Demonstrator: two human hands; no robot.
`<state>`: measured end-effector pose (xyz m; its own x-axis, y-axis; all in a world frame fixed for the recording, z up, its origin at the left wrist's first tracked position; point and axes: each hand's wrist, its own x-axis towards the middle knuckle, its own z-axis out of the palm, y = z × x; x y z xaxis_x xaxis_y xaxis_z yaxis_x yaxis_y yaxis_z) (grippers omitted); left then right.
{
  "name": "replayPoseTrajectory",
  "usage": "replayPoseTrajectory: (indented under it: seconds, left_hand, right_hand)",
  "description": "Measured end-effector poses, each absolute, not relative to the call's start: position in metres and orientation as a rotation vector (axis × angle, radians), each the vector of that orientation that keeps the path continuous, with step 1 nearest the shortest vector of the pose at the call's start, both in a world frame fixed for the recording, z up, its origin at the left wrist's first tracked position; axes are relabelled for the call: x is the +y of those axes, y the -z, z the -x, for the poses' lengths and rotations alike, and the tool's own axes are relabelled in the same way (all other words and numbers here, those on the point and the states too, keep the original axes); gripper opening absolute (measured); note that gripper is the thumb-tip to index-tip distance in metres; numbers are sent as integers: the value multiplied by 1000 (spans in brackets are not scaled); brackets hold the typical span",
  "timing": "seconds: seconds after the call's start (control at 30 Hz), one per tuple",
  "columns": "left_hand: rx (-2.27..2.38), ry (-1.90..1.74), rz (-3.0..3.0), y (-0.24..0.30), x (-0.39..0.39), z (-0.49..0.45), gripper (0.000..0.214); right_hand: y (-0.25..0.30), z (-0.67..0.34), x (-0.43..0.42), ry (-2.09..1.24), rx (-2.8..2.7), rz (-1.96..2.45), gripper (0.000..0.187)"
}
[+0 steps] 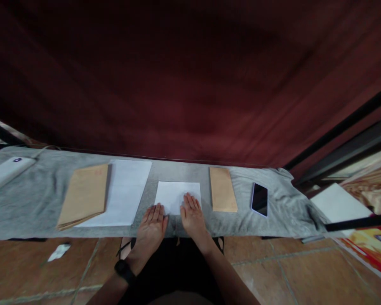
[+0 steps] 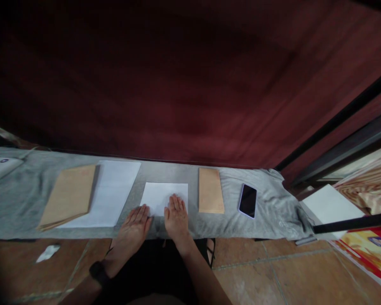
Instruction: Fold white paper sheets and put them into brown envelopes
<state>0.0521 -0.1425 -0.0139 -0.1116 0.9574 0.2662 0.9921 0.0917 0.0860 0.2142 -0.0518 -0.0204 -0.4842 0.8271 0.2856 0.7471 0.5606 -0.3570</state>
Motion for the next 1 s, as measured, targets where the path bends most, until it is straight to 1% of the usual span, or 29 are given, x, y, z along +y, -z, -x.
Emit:
replayPoseTrajectory:
  seconds: [0.2, 0.27, 0.4, 0.47, 0.57, 0.67, 0.83, 1.0]
  left_hand:
    - [-2195, 316, 2056, 9, -148, -46, 52]
    - [-2217, 361, 2028, 7, -143, -47, 50]
    - [-2205, 545, 2052, 11, -114, -60, 54]
    - [-2185, 582, 2132, 14, -92, -67, 56]
    - [-2199, 562, 2224, 20, -62, -70, 57]
    - [-2235, 510, 2207, 25, -47, -62, 58]
    - [-2269, 466, 2071, 29, -54, -39, 62]
    - [-2274, 447, 2023, 31, -61, -32, 59]
  right_hand:
    - [29, -191, -29, -277, -2429, 1255, 48]
    - [33, -192, -27, -265, -2435, 1242, 48]
    - [35, -195, -29, -250, -2457, 1247, 50]
    - [34, -195, -30, -251, -2480, 1245, 52]
    - [36, -194, -30, -230, -2472, 1235, 54]
    - [40, -193, -30, -189, -2426, 1210, 50]
    - [44, -195, -27, -158, -2365, 1273, 48]
    - [37, -187, -13, -195, -2345, 1381, 47]
